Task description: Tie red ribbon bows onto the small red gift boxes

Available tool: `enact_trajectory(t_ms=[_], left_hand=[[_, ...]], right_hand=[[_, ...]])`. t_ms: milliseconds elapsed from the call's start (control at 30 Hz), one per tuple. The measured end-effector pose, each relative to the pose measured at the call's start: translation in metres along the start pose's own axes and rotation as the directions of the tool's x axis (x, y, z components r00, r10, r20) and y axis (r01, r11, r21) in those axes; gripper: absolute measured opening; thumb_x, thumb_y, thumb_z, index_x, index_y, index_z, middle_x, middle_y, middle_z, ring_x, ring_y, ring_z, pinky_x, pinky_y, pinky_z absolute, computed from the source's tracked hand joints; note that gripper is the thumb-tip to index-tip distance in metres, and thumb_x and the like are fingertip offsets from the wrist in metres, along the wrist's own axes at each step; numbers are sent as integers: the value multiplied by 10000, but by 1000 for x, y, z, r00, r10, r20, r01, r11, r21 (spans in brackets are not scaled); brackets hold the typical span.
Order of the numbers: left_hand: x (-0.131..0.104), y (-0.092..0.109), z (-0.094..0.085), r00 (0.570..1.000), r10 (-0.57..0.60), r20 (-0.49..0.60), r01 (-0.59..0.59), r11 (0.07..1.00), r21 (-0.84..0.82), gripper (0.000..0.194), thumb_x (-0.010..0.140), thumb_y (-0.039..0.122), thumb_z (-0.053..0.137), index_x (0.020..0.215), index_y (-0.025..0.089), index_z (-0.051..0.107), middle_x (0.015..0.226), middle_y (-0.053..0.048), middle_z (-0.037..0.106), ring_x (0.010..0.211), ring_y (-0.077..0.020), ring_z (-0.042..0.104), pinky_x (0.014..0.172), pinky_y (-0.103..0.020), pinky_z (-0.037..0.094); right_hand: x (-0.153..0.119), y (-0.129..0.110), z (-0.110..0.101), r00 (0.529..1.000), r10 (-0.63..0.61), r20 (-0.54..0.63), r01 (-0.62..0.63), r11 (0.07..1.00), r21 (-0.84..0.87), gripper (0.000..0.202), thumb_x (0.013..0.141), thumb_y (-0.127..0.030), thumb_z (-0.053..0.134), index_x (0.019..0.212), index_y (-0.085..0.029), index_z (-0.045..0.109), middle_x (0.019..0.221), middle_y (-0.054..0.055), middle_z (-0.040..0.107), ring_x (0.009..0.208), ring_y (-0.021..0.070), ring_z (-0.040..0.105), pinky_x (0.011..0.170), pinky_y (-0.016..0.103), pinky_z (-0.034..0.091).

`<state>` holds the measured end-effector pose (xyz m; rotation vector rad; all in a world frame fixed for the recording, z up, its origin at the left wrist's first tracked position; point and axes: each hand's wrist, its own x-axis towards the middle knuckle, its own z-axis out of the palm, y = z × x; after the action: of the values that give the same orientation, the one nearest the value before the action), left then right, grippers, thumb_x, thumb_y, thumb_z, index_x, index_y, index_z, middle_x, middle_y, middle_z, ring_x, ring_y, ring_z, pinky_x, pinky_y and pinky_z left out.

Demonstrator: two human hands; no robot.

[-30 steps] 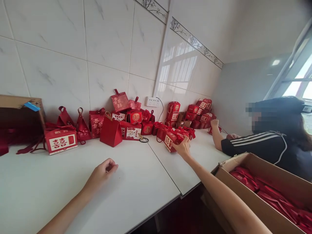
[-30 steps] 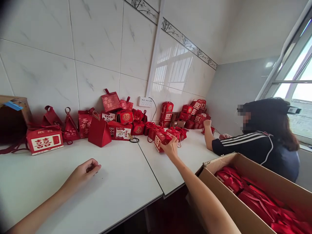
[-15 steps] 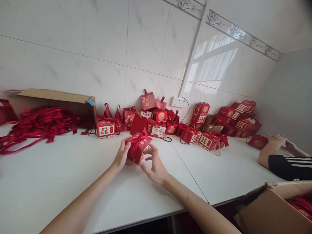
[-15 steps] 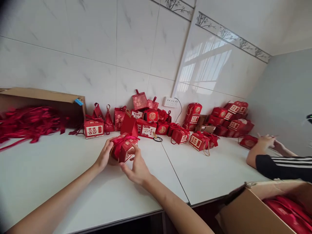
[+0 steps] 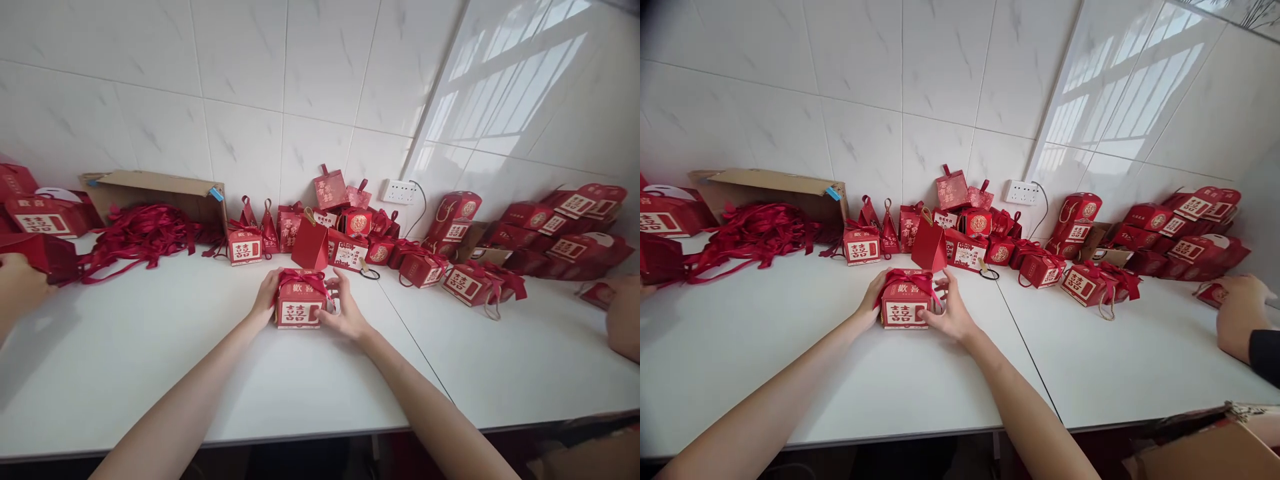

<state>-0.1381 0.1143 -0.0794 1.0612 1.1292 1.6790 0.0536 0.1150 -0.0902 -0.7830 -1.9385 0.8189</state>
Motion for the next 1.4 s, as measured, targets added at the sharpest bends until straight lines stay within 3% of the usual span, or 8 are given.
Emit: enact_trajectory(t_ms=[100,200,333,467,1000,1133,1267,1400], left_hand=[[-3,3,1,1000,-25,-13,26,998,61,482,638,621,584,772,158,579,748,-14,620,749,-191,577,708,-301,436],[-6,5,3,999,-36,6,35,997,69,509,639,639,582,802,157,562,770,-16,618,770,-193,583,715,-301,438],[-5,3,3,998,-50,-50,53,996,69,480,672,627,551,820,172,513,778,-13,607,784,-190,591,692,-294,446],[-5,6,4,998,-2,62,-10,980,196,456,656,606,564,748,160,539,728,-15,592,746,-179,568,688,-281,427],[-21,25,7,968,228,101,-250,889,384,288,727,434,564,602,181,503,636,5,525,618,-129,487,578,-242,380],[-26,25,12,953,-8,304,-66,970,234,324,731,463,562,598,176,490,490,8,522,431,-102,450,428,-231,329],[-28,21,15,866,-301,399,175,930,322,372,686,529,588,696,161,533,519,-26,606,395,-126,533,348,-203,302],[-27,17,14,786,-443,431,251,866,433,367,677,511,619,738,157,546,641,-83,689,470,-172,625,339,-194,320]], right_hand=[[2,-4,0,995,74,66,-80,994,80,1053,629,-457,731,1403,-266,43,1416,153,244,1322,286,313,1028,493,357],[3,-8,-1,988,118,103,-130,984,125,1027,630,-422,741,1400,-273,79,1406,140,292,1300,266,355,1021,474,381],[3,-5,-7,997,64,-51,-65,998,-7,972,612,-363,750,1388,-236,177,1373,136,318,1270,273,377,1045,474,358],[6,4,-10,984,-39,-176,22,995,-98,999,592,-344,760,1391,-237,170,1351,137,301,1277,281,356,1051,490,351],[11,15,-5,937,-176,-301,113,970,-216,945,603,-387,771,1347,-314,192,1331,109,356,1268,299,379,1017,539,373],[12,16,-9,929,-124,-349,47,974,-222,981,581,-438,779,1354,-276,197,1326,134,370,1263,328,387,1030,562,348],[12,17,-13,925,-89,-369,23,983,-180,1015,547,-428,797,1355,-234,213,1344,145,356,1274,311,383,1050,508,353],[12,22,-13,933,-86,-349,36,988,-147,1008,566,-417,789,1368,-244,205,1368,143,341,1284,300,377,1054,511,344]])
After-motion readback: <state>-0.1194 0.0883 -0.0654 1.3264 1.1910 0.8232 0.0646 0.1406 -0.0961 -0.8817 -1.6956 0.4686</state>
